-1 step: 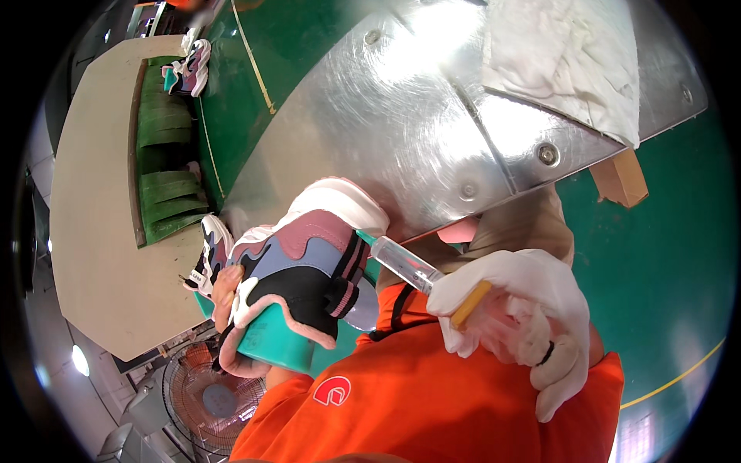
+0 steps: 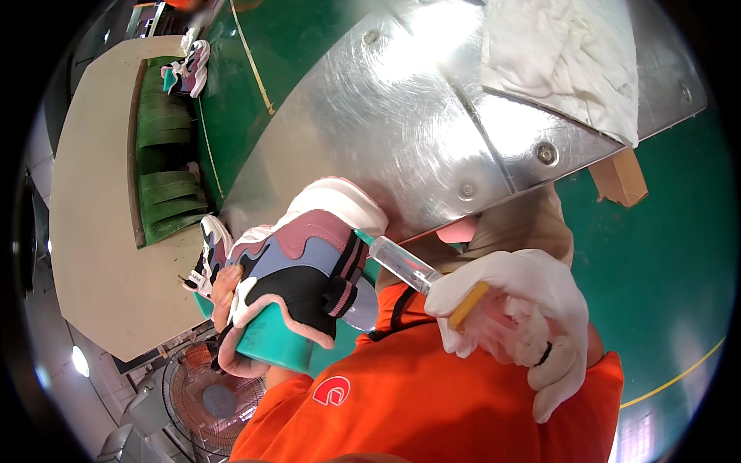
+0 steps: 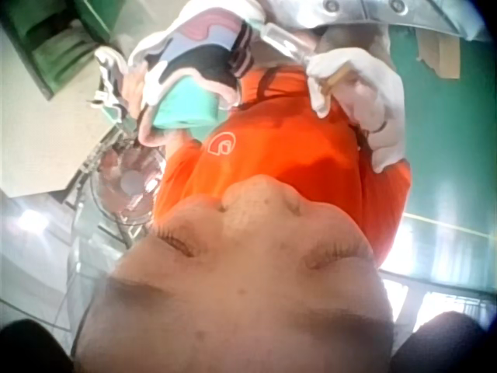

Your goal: The person uses a syringe to apply glue to the seams of a multi-colored sneaker on a factory assembly line. They rotate the shoe to access different areas and wipe the surface with a cloth. Other workers are visible in the background performing similar tasks.

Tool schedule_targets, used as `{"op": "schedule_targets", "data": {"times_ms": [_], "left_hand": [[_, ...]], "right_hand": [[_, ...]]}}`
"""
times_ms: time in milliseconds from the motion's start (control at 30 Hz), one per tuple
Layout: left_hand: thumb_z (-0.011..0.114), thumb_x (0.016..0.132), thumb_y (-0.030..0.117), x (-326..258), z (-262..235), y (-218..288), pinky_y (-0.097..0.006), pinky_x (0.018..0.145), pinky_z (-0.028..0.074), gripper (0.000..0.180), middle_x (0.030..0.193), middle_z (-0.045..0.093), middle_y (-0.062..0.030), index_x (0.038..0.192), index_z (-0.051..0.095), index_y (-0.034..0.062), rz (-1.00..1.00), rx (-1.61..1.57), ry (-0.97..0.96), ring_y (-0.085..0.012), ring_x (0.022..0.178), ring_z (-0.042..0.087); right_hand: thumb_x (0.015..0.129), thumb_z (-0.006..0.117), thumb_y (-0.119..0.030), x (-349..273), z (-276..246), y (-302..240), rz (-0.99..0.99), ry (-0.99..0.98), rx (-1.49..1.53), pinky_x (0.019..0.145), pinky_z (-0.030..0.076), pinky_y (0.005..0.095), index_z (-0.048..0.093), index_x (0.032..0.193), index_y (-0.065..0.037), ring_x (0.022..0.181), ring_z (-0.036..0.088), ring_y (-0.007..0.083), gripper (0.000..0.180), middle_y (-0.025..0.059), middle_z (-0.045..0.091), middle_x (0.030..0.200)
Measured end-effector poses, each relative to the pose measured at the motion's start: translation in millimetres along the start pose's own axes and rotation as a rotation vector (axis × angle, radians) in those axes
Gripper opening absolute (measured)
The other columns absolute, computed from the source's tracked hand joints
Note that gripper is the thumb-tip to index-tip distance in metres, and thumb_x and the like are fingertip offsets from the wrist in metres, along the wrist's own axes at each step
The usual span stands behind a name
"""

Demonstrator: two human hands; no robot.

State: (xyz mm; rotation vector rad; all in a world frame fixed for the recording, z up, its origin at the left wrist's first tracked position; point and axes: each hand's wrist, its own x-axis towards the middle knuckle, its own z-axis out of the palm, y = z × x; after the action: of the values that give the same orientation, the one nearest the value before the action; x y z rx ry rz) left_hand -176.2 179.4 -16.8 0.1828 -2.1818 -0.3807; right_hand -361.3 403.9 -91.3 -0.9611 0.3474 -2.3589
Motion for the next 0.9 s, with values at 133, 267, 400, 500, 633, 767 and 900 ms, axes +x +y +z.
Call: {"op": "schedule_targets", "data": {"times_ms": [133,267,400,500,633,767,900], "left_hand": [[0.025,0.095,0.04,12.3,-1.9,5.0,-0.056,0.092,0.042,0.052,0.1,0.064,-0.0291,0.106,0.05,-0.0037,0.07,0.046,-0.073,-0.0378,0.091,0.06],[0.029,0.094,0.039,9.7,-0.3,2.8,-0.055,0.092,0.042,0.05,0.101,0.064,-0.0297,0.106,0.05,-0.0044,0.099,-0.059,-0.029,-0.0387,0.091,0.06],[0.03,0.093,0.039,-3.4,-1.6,1.1,-0.055,0.093,0.042,0.05,0.102,0.064,-0.029,0.105,0.05,-0.0048,0.14,-0.023,0.065,-0.0394,0.093,0.06],[0.03,0.093,0.04,-6.3,8.0,-13.5,-0.055,0.092,0.043,0.051,0.099,0.065,-0.0288,0.103,0.05,-0.005,0.176,-0.062,0.087,-0.0394,0.092,0.061],[0.021,0.096,0.045,-0.9,-0.7,14.7,-0.055,0.092,0.043,0.058,0.098,0.065,-0.0287,0.103,0.051,-0.0043,0.126,0.09,0.066,-0.0385,0.091,0.06],[0.028,0.096,0.045,-4.6,1.4,5.5,-0.054,0.096,0.042,0.053,0.103,0.065,-0.0263,0.108,0.05,-0.0012,0.145,0.003,0.036,-0.0377,0.097,0.059],[0.066,0.086,0.02,0.3,-17.8,-1.3,-0.053,0.102,0.039,0.038,0.113,0.065,-0.0202,0.116,0.05,0.0041,0.018,0.024,-0.192,-0.037,0.107,0.06]], "right_hand": [[0.052,0.088,-0.021,-1.7,2.2,0.5,0.004,0.013,0.041,0.082,0.048,0.0393,0.06,0.1,-0.006,0.097,0.055,0.0308,0.057,0.0197,0.055,0.113],[0.052,0.089,-0.023,0.2,-0.9,-2.4,0.015,0.052,0.048,0.082,0.048,0.0406,0.061,0.097,-0.006,0.098,0.055,0.0323,0.055,0.0208,0.054,0.114],[0.052,0.09,-0.025,21.3,4.7,14.5,-0.247,-0.024,-0.22,0.083,0.048,0.0424,0.063,0.092,-0.009,0.097,0.055,0.0347,0.051,0.0218,0.055,0.114],[0.055,0.09,-0.036,37.1,8.6,10.7,-0.123,-0.072,-0.608,0.078,0.049,0.0377,0.065,0.089,-0.016,0.087,0.058,0.028,0.047,0.0145,0.058,0.109],[0.048,0.091,-0.032,21.1,16.7,7.6,0.179,-0.105,-0.661,0.087,0.047,0.0323,0.05,0.125,0.005,0.086,0.06,0.0248,0.095,0.0122,0.061,0.104],[0.047,0.092,-0.031,-2.0,13.4,6.4,0.208,-0.031,-0.543,0.093,0.043,0.0316,0.046,0.128,0.005,0.093,0.059,0.0222,0.1,0.0112,0.059,0.108],[0.047,0.093,-0.027,-7.5,13.2,4.4,0.049,0.049,-0.451,0.095,0.041,0.0332,0.04,0.133,0.003,0.1,0.056,0.0198,0.105,0.0105,0.054,0.116]]}}
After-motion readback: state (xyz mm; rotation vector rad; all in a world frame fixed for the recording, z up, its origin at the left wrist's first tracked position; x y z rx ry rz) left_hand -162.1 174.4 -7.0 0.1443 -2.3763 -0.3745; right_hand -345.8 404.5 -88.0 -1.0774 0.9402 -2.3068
